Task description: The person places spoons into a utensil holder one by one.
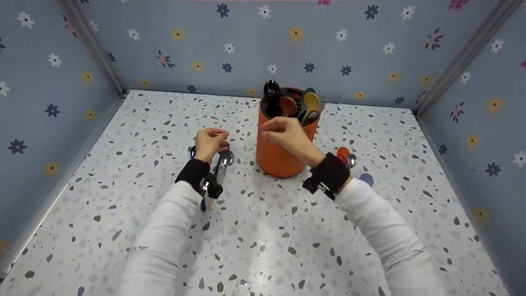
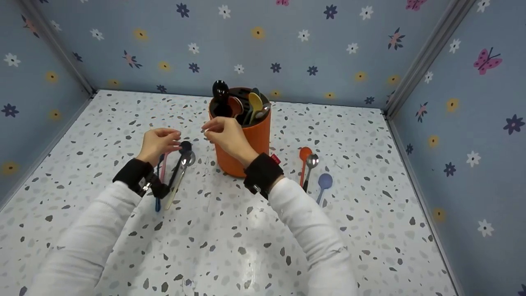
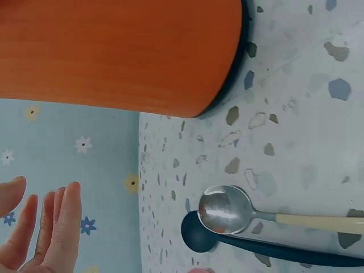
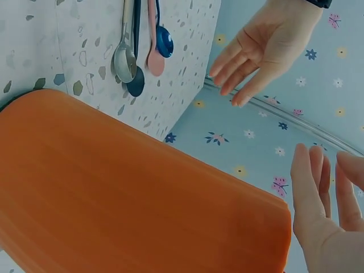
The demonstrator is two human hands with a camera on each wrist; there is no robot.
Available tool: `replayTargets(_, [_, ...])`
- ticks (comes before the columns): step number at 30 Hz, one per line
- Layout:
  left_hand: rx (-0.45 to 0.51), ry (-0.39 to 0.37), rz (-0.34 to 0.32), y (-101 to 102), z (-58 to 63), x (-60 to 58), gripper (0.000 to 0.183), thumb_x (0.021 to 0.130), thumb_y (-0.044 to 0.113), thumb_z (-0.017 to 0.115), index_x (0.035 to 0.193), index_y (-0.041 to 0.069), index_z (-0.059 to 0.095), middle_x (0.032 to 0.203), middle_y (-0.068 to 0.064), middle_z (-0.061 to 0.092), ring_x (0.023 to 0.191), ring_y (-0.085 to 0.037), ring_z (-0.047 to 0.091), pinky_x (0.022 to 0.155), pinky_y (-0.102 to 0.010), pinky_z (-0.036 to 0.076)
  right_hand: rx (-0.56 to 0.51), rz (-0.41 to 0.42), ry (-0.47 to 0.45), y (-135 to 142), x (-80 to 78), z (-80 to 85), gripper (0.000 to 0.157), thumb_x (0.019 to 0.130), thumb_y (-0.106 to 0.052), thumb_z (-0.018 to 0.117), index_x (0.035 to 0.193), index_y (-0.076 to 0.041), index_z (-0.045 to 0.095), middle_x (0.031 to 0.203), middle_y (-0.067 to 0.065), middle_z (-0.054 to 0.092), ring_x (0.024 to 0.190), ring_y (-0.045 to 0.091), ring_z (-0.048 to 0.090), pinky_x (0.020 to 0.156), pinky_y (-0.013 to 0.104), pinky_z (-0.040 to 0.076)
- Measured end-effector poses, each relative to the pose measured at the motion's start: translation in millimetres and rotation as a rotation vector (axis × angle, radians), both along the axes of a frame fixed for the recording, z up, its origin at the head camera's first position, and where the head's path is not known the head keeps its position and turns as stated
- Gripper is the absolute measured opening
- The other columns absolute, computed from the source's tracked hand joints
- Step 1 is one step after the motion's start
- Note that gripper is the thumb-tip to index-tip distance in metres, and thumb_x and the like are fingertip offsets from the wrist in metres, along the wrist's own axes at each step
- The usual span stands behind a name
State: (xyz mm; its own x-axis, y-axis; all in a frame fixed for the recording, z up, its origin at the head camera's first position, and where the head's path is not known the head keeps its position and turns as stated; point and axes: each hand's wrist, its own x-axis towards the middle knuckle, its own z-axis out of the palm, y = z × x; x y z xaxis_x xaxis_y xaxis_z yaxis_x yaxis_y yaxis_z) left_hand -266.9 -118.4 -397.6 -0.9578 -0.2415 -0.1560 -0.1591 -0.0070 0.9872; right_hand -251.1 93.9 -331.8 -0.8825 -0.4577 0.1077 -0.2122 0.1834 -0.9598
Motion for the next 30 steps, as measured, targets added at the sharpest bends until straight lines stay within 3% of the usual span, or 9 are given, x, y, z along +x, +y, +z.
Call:
replayTargets(7, [-0.132,-0.017,-0.021,-12,-27.7,7.4,0.026,0.083,0.006,0.058,0.104,-0.011,0.057,0.078,-0.010,0.057,0.050,-0.003,0.054,0.063,-0.027,0.055,0.011,0.057,-0.054,5,6.1,-16.7,0.024,0.083,-0.002,0.057,0.103,0.012,0.057,0.102,0.025,0.057,0.085,0.023,0.060,0.078,0.031,0.052])
replayTargets(11, [-0.201,0.005,-0.015,-17,-44.8,7.4,0.023,0.081,0.004,0.060,0.098,-0.012,0.059,0.084,-0.022,0.060,0.052,-0.007,0.058,0.058,-0.023,0.055,0.019,0.072,-0.071,11,8.1,-28.9,0.024,0.083,-0.002,0.058,0.102,0.012,0.057,0.100,0.024,0.058,0.087,0.029,0.059,0.079,0.033,0.052])
replayTargets(13, [-0.227,0.006,-0.020,-19,-53.2,6.3,0.021,0.080,0.005,0.062,0.095,-0.011,0.060,0.083,-0.022,0.061,0.055,-0.012,0.060,0.057,-0.024,0.055,0.026,0.063,-0.089,14,8.5,-35.3,0.023,0.082,-0.003,0.059,0.101,0.010,0.058,0.099,0.021,0.060,0.090,0.034,0.058,0.080,0.035,0.052])
replayTargets(14, [-0.203,0.040,-0.033,-23,-66.1,1.0,0.019,0.078,0.007,0.065,0.091,-0.007,0.063,0.078,-0.019,0.062,0.054,-0.013,0.061,0.054,-0.022,0.054,0.029,0.060,-0.100,15,8.4,-38.8,0.023,0.082,-0.003,0.059,0.101,0.010,0.058,0.098,0.021,0.060,0.091,0.036,0.057,0.080,0.036,0.051])
replayTargets(16, [-0.215,0.029,-0.044,-26,-72.4,0.5,0.020,0.077,0.009,0.066,0.091,-0.006,0.063,0.076,-0.018,0.063,0.057,-0.016,0.062,0.055,-0.024,0.055,0.040,0.051,-0.125,18,8.4,-45.2,0.023,0.082,-0.003,0.059,0.102,0.010,0.058,0.100,0.022,0.059,0.091,0.037,0.057,0.080,0.036,0.051])
replayTargets(20, [-0.236,-0.002,-0.038,-27,-77.4,3.5,0.021,0.078,0.007,0.065,0.093,-0.007,0.063,0.080,-0.020,0.063,0.056,-0.016,0.062,0.057,-0.025,0.055,0.079,0.040,-0.149,24,8.7,-58.7,0.025,0.083,-0.004,0.059,0.103,0.010,0.058,0.102,0.024,0.059,0.088,0.031,0.059,0.079,0.034,0.052])
replayTargets(21, [-0.272,-0.044,-0.028,-23,-68.2,9.8,0.022,0.080,0.005,0.062,0.096,-0.010,0.060,0.085,-0.024,0.062,0.058,-0.017,0.062,0.061,-0.028,0.056,0.093,0.037,-0.148,26,9.2,-61.6,0.025,0.082,-0.005,0.059,0.103,0.009,0.059,0.102,0.024,0.059,0.086,0.029,0.060,0.079,0.032,0.052])
replayTargets(25, [-0.298,-0.060,-0.029,-23,-66.9,15.5,0.022,0.081,0.003,0.060,0.096,-0.013,0.059,0.087,-0.026,0.061,0.052,-0.010,0.058,0.060,-0.028,0.056,0.106,0.032,-0.172,32,12.0,-73.3,0.025,0.082,-0.006,0.061,0.103,0.008,0.060,0.102,0.023,0.059,0.083,0.024,0.062,0.078,0.034,0.052])
replayTargets(30, [-0.384,-0.041,-0.005,-27,-75.5,13.0,0.020,0.078,0.003,0.063,0.091,-0.012,0.061,0.076,-0.021,0.063,0.047,-0.005,0.054,0.049,-0.018,0.050,0.082,0.043,-0.225,39,15.6,-87.5,0.027,0.082,-0.004,0.060,0.105,0.010,0.057,0.103,0.027,0.057,0.085,0.028,0.061,0.077,0.033,0.053])
